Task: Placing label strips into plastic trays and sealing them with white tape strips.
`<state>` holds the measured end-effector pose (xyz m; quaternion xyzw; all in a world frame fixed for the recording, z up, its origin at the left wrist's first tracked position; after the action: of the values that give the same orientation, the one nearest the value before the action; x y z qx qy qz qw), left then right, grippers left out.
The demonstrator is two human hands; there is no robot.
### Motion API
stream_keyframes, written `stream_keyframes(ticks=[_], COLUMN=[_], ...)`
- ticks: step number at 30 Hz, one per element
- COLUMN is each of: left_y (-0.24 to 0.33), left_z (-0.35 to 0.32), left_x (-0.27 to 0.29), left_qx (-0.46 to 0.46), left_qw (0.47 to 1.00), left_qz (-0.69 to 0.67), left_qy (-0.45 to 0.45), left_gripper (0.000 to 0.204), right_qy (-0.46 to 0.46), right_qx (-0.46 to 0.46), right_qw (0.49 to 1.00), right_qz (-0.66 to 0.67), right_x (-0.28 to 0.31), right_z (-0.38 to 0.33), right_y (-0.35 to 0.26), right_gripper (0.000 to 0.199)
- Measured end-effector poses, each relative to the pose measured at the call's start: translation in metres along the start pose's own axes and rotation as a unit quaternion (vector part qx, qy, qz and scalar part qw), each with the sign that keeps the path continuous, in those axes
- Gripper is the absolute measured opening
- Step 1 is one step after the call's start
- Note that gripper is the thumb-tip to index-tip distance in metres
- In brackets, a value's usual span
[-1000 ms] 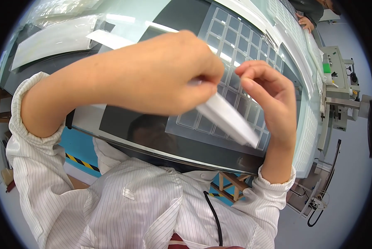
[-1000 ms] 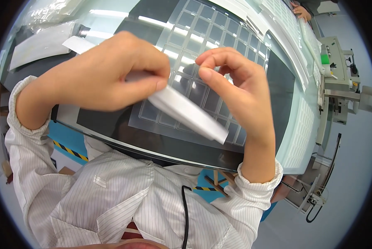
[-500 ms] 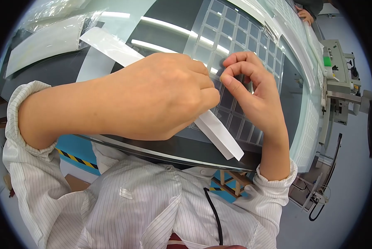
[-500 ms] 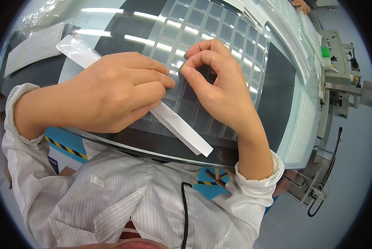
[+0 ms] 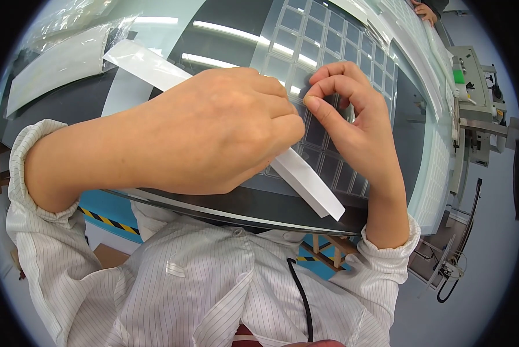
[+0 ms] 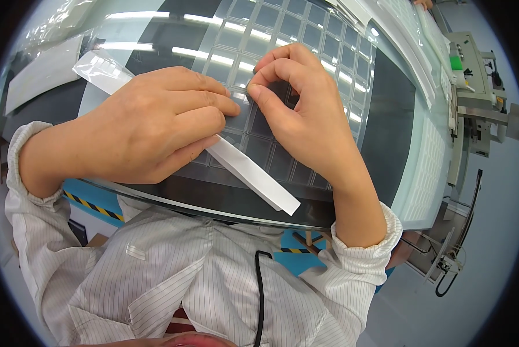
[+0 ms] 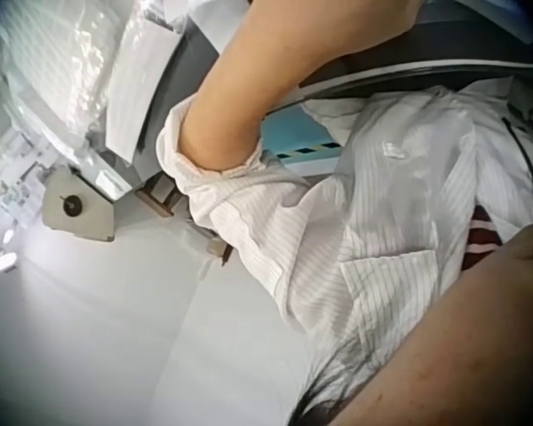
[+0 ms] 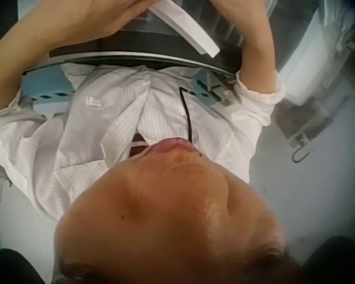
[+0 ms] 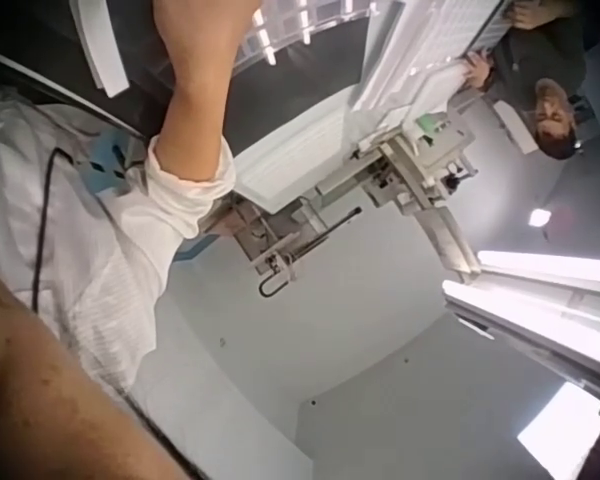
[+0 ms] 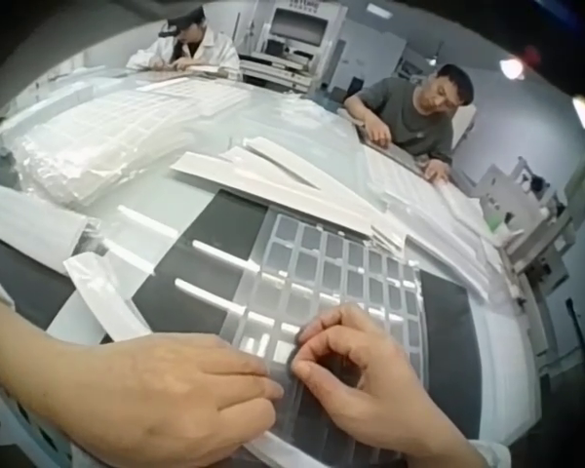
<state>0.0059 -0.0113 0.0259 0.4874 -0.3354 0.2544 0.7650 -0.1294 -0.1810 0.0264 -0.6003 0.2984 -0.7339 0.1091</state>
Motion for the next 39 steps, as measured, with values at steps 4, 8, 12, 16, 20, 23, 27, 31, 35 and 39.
stream_keyframes(ticks=[4,8,12,16,20,23,27,31,35,39], left_y=[-0.005,-0.007,-0.008,-0.013,-0.015,-0.008,0.007,0.006,0.005,0.003], left_z=[0.002,0.003,0.01,0.012,0.013,0.008,-0.001,-0.002,0.001,0.005], left_x=[-0.006,-0.011,-0.011,-0.013,-0.012,-0.01,-0.01,-0.012,-0.013,-0.01], left_qx=[-0.017,-0.061,-0.056,-0.062,-0.057,-0.055,-0.044,-0.055,-0.061,-0.059], left_qw=[0.999,0.996,0.996,0.996,0.997,0.997,0.997,0.996,0.996,0.996], left_qz=[0.028,0.053,0.069,0.06,0.045,0.039,0.053,0.06,0.057,0.044], left_qy=[0.017,0.034,0.03,0.034,0.032,0.042,0.016,0.025,0.036,0.042], left_gripper=[0.017,0.015,0.015,0.016,0.017,0.016,0.016,0.016,0.015,0.018], right_qy=[0.002,-0.002,-0.007,-0.008,0.02,0.011,-0.011,-0.018,-0.02,0.072], right_qx=[0.017,0.003,0.014,0.035,0.069,0.081,0.054,0.03,0.045,0.101], right_qw=[1.0,0.999,0.999,0.999,0.996,0.995,0.999,0.999,0.999,0.986], right_qz=[-0.004,0.038,0.032,-0.015,-0.053,-0.051,0.001,0.024,-0.005,-0.114], right_x=[0.0,-0.003,0.003,0.003,0.0,0.001,-0.001,-0.001,-0.005,-0.015], right_z=[0.001,0.0,0.002,0.001,0.002,0.003,0.001,0.001,0.002,0.002], right_y=[-0.003,0.001,0.005,0.002,0.006,0.008,0.003,0.004,0.005,0.008], right_gripper=[0.01,0.012,0.012,0.006,0.005,0.005,0.005,0.006,0.008,0.015])
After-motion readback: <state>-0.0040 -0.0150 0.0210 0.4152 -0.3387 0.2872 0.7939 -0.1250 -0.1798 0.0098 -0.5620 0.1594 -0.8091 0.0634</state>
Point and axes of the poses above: each hand's wrist, its own z-axis towards the middle knuckle, its own x-axis out of the back of the hand, y = z × x, the point moved 2 cm from there along z, towards the middle knuckle, and after that the axes turned 11 degrees about -z, right-handed, at the moved point
